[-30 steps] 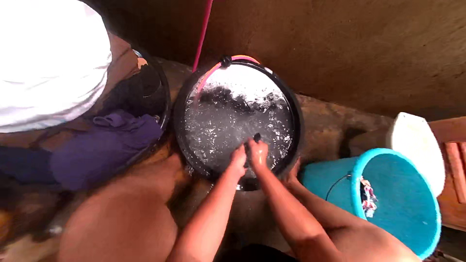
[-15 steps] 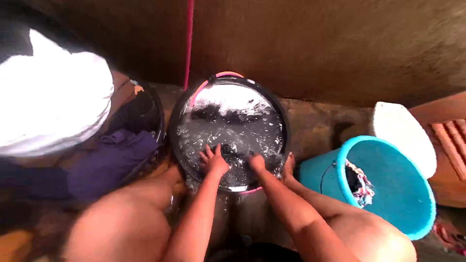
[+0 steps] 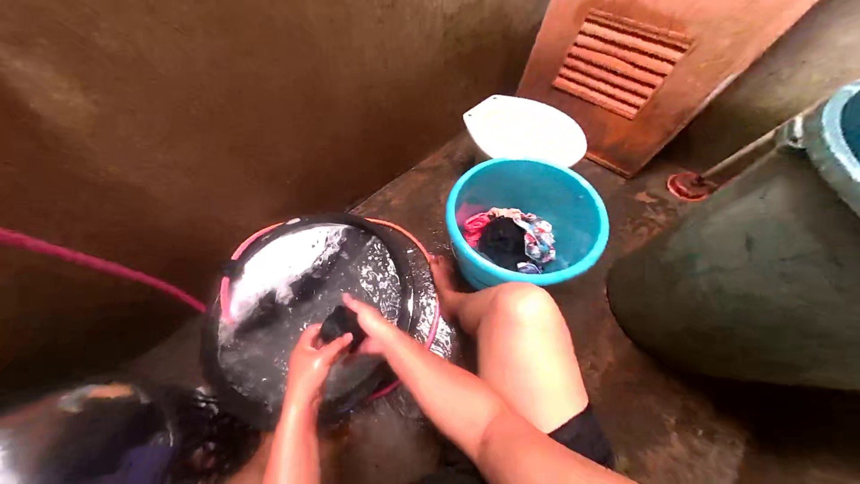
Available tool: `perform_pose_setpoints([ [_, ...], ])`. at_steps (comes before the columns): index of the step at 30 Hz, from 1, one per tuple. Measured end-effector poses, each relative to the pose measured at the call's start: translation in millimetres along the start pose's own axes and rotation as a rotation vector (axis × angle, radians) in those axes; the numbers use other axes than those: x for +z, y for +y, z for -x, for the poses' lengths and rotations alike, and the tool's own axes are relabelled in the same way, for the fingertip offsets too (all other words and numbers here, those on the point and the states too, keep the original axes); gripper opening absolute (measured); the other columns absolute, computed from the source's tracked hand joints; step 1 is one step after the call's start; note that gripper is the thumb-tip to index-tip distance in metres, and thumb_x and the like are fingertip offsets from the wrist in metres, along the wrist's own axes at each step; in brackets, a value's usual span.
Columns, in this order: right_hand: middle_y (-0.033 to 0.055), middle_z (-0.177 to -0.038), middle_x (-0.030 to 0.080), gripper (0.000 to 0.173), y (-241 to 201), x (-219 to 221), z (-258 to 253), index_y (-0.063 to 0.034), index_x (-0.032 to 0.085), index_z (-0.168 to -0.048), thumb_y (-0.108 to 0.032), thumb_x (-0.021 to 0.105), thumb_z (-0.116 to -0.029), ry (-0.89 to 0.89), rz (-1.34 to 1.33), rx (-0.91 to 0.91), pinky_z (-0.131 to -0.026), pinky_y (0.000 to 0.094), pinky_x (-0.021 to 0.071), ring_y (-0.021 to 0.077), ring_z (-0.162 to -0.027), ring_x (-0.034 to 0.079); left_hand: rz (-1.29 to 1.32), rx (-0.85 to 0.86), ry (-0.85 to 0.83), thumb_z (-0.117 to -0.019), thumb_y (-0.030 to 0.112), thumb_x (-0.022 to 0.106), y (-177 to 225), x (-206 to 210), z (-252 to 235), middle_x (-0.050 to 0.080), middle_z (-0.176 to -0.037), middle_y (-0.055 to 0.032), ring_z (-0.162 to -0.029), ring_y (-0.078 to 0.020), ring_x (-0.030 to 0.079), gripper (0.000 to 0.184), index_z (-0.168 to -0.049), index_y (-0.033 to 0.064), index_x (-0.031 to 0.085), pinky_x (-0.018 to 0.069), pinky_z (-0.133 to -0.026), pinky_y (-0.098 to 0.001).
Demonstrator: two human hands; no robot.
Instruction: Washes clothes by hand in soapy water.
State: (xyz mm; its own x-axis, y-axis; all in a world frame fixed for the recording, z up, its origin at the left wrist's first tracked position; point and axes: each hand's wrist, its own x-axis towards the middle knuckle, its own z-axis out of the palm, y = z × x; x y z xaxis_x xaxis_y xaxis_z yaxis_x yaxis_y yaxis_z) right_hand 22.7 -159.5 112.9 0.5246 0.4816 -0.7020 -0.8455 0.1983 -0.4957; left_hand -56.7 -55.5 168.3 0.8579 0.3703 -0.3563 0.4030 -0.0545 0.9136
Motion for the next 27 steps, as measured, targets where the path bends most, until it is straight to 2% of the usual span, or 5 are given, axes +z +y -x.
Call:
perform_pose_setpoints([
  [5,0.0224,-0.132,0.063,0.047,4,39,2,0.0000,0.057,-0.138,-0.033,0.060,-0.1047,0.038,-0.148,-0.190,-0.102,0.0527,0.0500,0.0318,-0.120,0.061,-0.062,-0.029,0.254,-0.1004,0.030,0.061,9,-2,-1,0.045,-0.151,-0.0252,-0.125,-0.0395,0.055,0.074,-0.162,0.0151,0.021,0.0519,-0.089,-0.0614],
  [11,0.0204,-0.108,0.071,0.027,-12,63,32,0.0032,0.073,-0.109,-0.021,0.067,-0.0989,0.061,0.125,-0.409,-0.093,0.0493,0.0516,0.0283,-0.103,0.066,-0.304,0.034,0.439,-0.1135,0.039,0.032,28,25,-14,0.061,-0.132,-0.0253,-0.122,-0.0318,0.059,0.056,-0.136,-0.0049,0.057,0.0448,-0.104,-0.0530],
  [18,0.0180,-0.094,0.070,0.026,-18,36,29,0.0027,0.073,-0.100,-0.021,0.064,-0.0990,0.054,0.313,-0.539,-0.082,0.0491,0.0541,0.0267,-0.089,0.066,-0.179,0.049,0.266,-0.1133,0.033,0.035,24,31,-17,0.067,-0.112,-0.0167,-0.102,-0.0233,0.064,0.047,-0.119,-0.0013,0.066,0.0531,-0.091,-0.0469],
  [24,0.0189,-0.090,0.070,0.034,-80,5,85,0.0003,0.073,-0.091,-0.031,0.064,-0.0997,0.319,0.845,-0.793,-0.083,0.0590,0.0529,0.0330,-0.089,0.068,0.228,-0.072,-0.104,-0.1111,0.052,0.018,2,41,-6,0.052,-0.146,-0.0190,-0.126,-0.0339,0.059,0.063,-0.160,0.0128,0.028,0.0543,-0.097,-0.0558],
  [27,0.0208,-0.091,0.068,0.046,-152,-54,119,0.0029,0.070,-0.090,-0.041,0.059,-0.1005,0.593,0.989,-1.130,-0.082,0.0562,0.0529,0.0324,-0.088,0.067,0.144,-0.280,-0.185,-0.1116,0.048,0.032,-20,31,-12,0.052,-0.147,-0.0175,-0.130,-0.0352,0.056,0.057,-0.159,0.0173,0.032,0.0510,-0.099,-0.0576],
])
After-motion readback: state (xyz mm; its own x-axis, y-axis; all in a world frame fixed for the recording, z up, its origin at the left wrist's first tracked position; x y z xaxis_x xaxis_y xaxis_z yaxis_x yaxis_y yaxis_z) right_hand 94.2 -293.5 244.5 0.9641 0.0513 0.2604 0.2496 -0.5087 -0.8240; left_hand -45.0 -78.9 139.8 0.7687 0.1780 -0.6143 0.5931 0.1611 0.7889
